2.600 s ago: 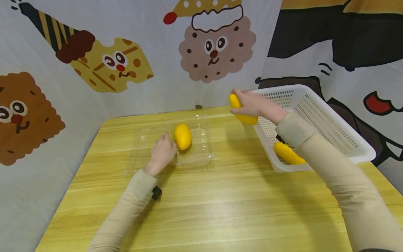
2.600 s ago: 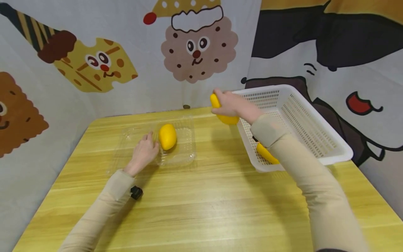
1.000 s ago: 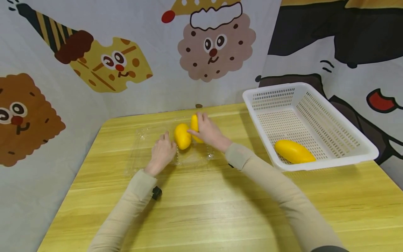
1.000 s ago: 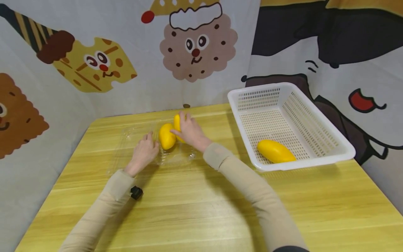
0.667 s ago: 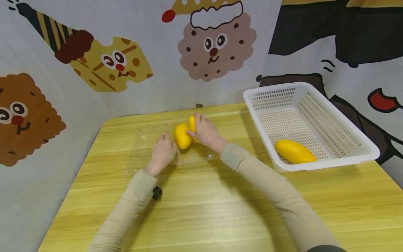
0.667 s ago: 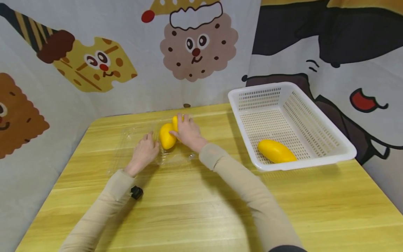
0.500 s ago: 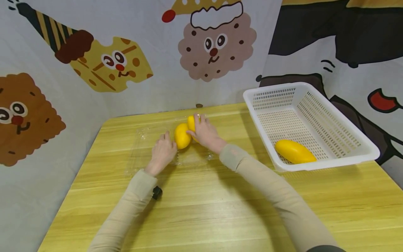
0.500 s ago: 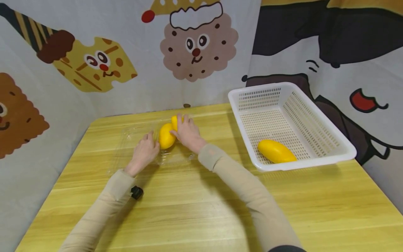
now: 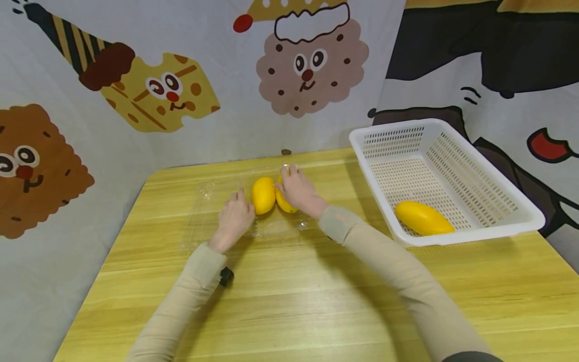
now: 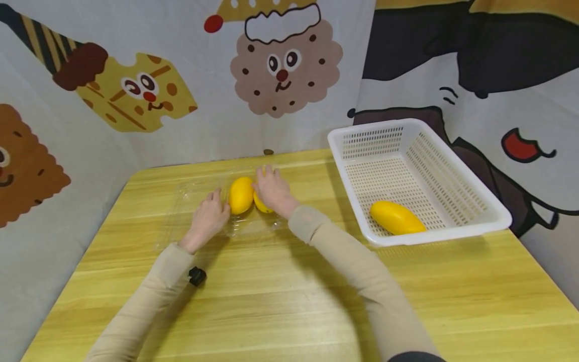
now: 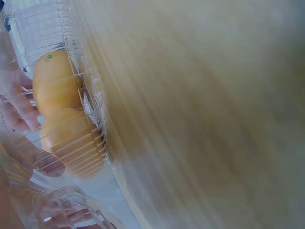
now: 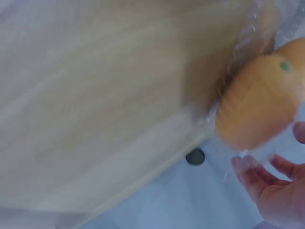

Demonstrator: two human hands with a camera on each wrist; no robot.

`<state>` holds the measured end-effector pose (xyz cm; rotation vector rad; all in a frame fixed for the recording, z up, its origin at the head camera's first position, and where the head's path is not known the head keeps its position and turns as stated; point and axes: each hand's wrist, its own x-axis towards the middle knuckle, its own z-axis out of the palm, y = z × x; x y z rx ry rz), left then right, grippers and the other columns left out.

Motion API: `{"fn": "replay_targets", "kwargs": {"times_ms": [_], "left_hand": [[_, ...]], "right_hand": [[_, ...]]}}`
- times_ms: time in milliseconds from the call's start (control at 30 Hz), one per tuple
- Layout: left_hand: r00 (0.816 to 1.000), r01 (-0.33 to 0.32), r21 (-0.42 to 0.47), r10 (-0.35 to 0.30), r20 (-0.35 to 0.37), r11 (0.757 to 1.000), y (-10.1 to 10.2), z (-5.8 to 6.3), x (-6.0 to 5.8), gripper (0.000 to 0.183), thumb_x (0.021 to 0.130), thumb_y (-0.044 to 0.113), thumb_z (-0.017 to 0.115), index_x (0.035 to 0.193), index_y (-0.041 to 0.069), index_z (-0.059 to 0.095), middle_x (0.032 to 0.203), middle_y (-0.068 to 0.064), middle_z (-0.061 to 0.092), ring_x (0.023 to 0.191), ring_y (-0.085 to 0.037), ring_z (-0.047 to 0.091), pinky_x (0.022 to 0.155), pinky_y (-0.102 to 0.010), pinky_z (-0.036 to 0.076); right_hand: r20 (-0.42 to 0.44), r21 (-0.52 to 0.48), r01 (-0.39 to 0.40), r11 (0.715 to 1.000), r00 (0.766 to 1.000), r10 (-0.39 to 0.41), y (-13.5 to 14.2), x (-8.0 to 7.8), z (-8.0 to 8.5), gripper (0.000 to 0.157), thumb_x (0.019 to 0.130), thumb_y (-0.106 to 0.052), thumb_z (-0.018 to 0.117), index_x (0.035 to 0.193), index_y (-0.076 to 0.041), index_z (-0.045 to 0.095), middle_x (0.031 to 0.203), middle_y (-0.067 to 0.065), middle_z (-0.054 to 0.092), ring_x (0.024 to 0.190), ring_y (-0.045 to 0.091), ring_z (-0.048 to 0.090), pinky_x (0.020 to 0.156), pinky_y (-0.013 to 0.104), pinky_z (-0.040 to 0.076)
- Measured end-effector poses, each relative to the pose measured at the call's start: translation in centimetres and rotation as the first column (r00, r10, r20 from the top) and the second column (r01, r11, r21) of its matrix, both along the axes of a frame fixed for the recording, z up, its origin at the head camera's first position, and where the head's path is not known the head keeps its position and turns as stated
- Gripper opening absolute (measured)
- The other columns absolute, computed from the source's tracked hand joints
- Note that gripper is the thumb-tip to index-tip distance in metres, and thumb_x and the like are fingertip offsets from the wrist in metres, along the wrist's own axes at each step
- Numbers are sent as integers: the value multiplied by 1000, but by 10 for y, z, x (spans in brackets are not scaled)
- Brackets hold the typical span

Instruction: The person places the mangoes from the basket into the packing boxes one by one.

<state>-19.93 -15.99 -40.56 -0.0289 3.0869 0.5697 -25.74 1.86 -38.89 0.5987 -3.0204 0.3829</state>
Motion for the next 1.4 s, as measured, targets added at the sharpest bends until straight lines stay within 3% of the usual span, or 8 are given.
{"fn": "replay_targets", "kwargs": {"times_ms": [200,400,567,700,1067,1400], "left_hand": [[1000,4,9,-4,6,1000,0,1,0,59,96,23,39,146,-5,25,137,-29,45,112,-46,55,85,-56,53],[1000,5,6,-5,8,1000,-1,2,0,59,96,24,38,146,-4,25,137,-29,45,113,-46,55,85,-56,53],[1000,6,-6,-6,3,1000,-1,2,1,59,96,24,39,146,-5,25,137,-29,45,113,-46,55,86,-56,52],[1000,2,-9,-2,6,1000,0,3,1,59,97,24,40,146,-5,25,136,-29,45,113,-46,55,87,-56,52],[1000,-7,-11,7,21,1000,1,3,1,59,97,24,40,146,-4,25,137,-29,45,113,-46,54,88,-57,51],[1000,9,-12,-9,6,1000,1,2,1,59,96,23,40,146,-5,25,135,-30,47,112,-46,55,86,-56,52]], "right_hand": [[-92,-28,-40,999,995,37,13,-7,21,38,97,-24,53,123,4,53,118,24,59,104,38,60,88,43,55],[-72,-13,-36,999,997,35,29,-11,49,37,97,-24,51,122,3,52,114,21,60,98,34,63,78,41,58],[-53,5,-76,997,996,76,46,-11,72,32,97,-20,49,118,4,52,110,22,59,94,34,62,79,40,57],[-42,73,-51,996,998,54,63,-11,85,32,98,-25,48,118,0,52,111,20,59,95,35,62,78,44,57],[95,129,25,991,995,-38,116,-2,94,44,99,-29,47,133,-1,42,127,23,56,102,36,62,78,45,55],[237,199,-34,979,971,-14,164,14,103,43,95,-25,51,127,4,48,127,27,54,111,39,56,92,52,49]]}}
